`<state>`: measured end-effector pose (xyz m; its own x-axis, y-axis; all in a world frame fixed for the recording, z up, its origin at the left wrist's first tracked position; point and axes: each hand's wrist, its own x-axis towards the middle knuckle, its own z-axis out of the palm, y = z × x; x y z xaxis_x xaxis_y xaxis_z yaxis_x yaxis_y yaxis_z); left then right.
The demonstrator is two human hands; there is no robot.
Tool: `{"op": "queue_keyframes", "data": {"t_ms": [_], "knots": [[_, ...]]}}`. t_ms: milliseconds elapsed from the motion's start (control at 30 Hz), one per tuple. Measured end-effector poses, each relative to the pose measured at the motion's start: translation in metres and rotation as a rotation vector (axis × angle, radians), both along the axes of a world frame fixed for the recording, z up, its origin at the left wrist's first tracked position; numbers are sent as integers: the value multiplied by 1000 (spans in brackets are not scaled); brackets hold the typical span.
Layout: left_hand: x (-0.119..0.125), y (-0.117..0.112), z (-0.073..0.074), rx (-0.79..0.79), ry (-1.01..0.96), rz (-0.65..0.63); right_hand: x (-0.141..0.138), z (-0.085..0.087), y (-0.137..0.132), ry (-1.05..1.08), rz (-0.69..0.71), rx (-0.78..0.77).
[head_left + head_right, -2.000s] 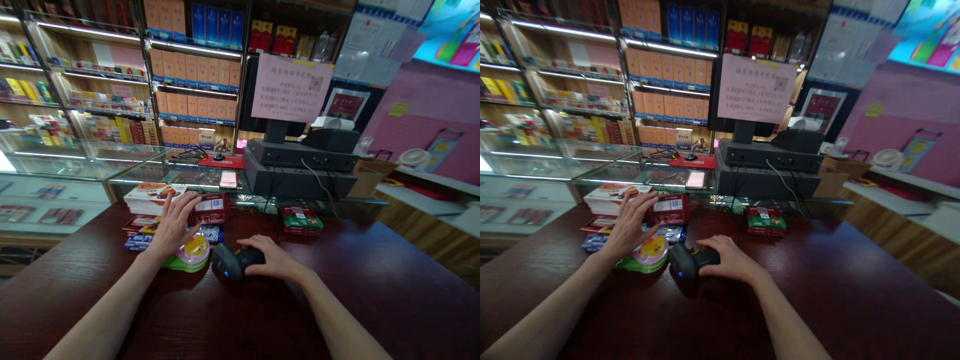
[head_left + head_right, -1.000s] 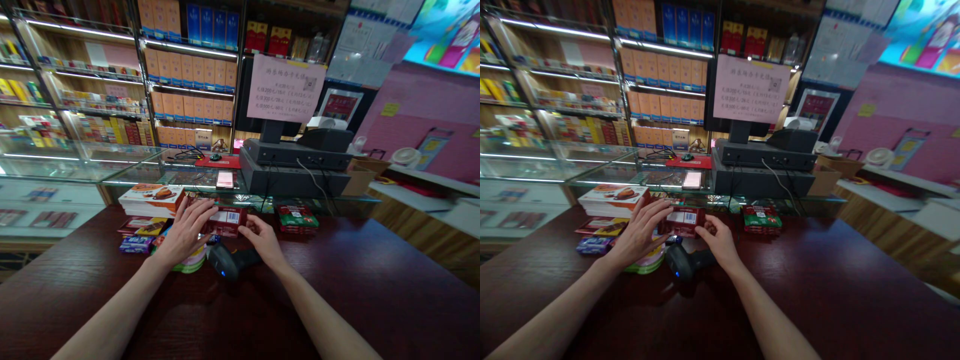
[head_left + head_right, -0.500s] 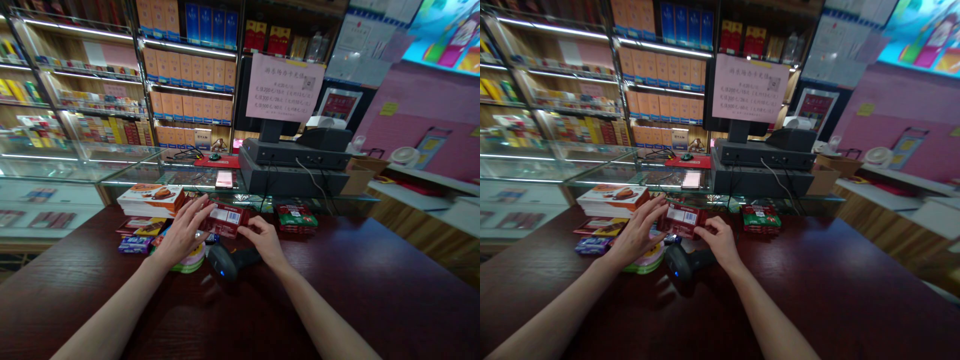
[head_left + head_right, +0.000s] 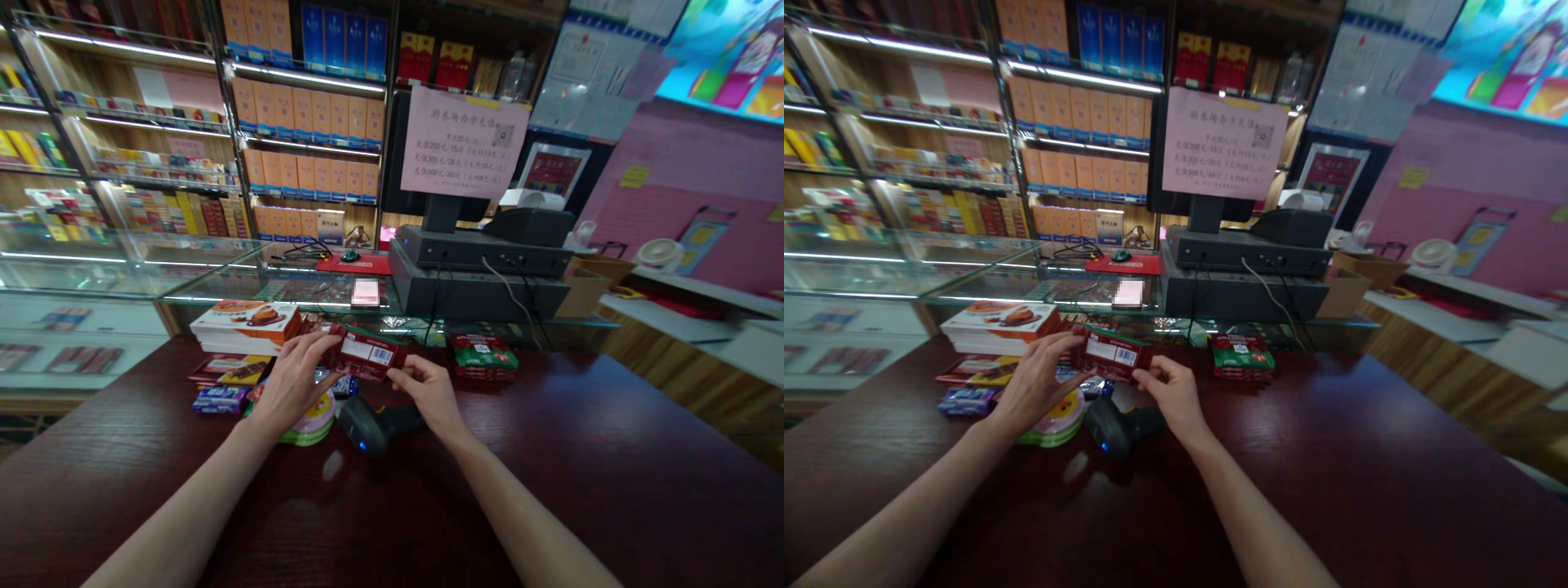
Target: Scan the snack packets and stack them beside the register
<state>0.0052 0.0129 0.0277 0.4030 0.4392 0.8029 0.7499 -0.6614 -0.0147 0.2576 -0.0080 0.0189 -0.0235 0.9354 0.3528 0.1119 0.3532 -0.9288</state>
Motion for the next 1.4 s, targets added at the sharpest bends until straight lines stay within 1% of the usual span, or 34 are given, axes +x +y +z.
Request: {"op": "queue_keyframes", "data": {"t_ms": [133,300,433,667,733,867,967,1067,1233,1400], "knots": [[1,1,-1,-10,0,9,0,-3,1,26,20,-29],[2,-1,2,-38,6,-20,0,-4,3,87,-12,-81],[4,-3,4,-53,21,-38,3,-5,5,118,-61,-86],[2,-2,3,-43,44,-44,9,-4,7,133,-51,-88],[2,-2,4,-44,54,-48,11,-1,6,119,-32,-100],[-1,-3,6,-84,89,-37,15,6,2,86,74,-171],[-3,-3,7,-105,128,-39,18,8,0,50,134,-201],[-4,-4,8,-118,166,-46,20,4,2,19,137,-164],[-4,-4,7,-131,179,-42,23,-5,6,-68,95,-23],[-3,-4,7,-123,153,-35,24,-9,5,-194,0,91]]}}
